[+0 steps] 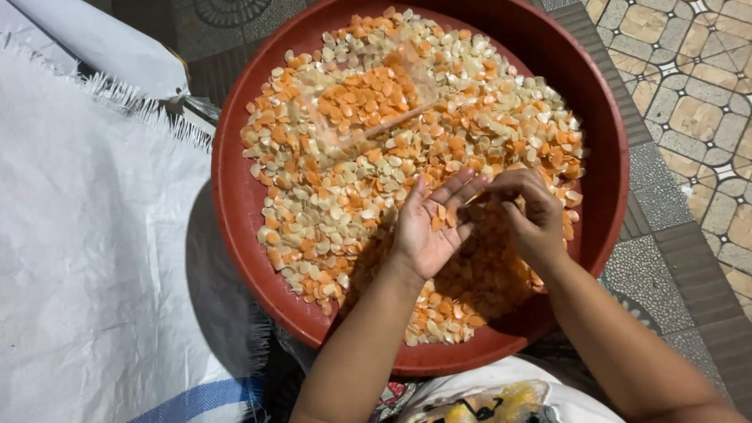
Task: A person is manually sorting crackers by picking specific ones from a large basin and placing them into a smaller container.
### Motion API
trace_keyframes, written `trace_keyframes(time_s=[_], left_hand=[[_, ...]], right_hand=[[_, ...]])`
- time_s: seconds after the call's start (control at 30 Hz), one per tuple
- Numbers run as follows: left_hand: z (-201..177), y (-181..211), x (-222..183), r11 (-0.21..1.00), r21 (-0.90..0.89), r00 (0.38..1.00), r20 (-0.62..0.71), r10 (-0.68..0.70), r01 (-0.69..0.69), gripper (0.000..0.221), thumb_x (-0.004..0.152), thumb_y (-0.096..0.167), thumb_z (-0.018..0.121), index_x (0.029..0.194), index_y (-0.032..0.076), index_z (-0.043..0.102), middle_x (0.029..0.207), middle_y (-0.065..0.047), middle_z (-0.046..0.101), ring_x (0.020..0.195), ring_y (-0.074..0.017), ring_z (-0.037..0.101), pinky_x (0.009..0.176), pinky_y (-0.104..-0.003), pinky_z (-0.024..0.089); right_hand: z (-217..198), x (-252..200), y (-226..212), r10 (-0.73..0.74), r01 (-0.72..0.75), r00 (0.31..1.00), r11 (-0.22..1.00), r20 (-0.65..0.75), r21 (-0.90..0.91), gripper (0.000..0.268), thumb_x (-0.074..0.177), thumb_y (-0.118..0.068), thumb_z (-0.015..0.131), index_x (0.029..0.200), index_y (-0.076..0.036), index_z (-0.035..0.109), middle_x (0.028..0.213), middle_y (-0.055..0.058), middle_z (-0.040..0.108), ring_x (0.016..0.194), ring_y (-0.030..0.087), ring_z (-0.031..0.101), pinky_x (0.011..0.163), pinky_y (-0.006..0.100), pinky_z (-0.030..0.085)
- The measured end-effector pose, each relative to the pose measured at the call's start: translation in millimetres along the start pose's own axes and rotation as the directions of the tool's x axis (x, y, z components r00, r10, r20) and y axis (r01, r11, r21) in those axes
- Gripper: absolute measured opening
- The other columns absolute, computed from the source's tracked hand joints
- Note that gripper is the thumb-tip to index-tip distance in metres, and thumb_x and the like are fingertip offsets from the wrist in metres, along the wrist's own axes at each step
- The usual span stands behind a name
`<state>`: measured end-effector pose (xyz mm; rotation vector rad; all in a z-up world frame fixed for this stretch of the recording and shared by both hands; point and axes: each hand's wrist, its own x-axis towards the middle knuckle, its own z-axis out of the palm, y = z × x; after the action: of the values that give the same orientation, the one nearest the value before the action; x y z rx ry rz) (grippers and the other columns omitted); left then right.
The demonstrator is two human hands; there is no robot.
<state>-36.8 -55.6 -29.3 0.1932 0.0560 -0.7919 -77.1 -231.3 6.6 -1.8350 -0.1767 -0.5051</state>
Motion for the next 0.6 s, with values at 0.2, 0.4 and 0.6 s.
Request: trace_keyframes(time_s=[0.2,0.4,0.6], left_hand=[[17,16,-5,0.996,-0.09,0.997,0.074,0.013,-0.006,0.078,0.104,0.069,0.039,0.147,0.006,0.054,0.148,-0.019,0.055,0.125,-0.0413,0.061,0.097,-0.048,0.059],[27,59,-27,0.98,-0.117,0.983,-0.104,0.148,-0.16,0.053,0.102,0.052,0.052,0.131,0.01,0.066,0.128,-0.012,0.07,0.096,-0.0281,0.074,0.077,-0.03,0.062],[22,87,-35,0.94,-0.153,0.953,-0.067,0.296,-0.303,0.048,0.1,0.046,0.058,0.132,0.011,0.066,0.13,-0.012,0.07,0.099,-0.0277,0.073,0.082,-0.031,0.061]], right_hand=[[-2,-8,11,0.03,-0.02,0.988,0.998,-0.154,0.065,0.026,0.093,0.009,0.055,0.111,0.001,0.071,0.092,0.013,0.064,0.087,0.019,0.053,0.085,0.035,0.046],[-7,-4,-2,0.089,-0.058,0.969,0.988,-0.229,0.141,0.013,0.105,0.005,0.054,0.115,0.006,0.063,0.089,0.014,0.064,0.075,0.012,0.052,0.067,0.027,0.044],[16,-24,25,-0.178,0.22,0.94,0.968,0.291,-0.118,0.023,0.083,0.003,0.069,0.102,-0.008,0.074,0.086,0.013,0.068,0.077,0.035,0.067,0.072,0.043,0.054]])
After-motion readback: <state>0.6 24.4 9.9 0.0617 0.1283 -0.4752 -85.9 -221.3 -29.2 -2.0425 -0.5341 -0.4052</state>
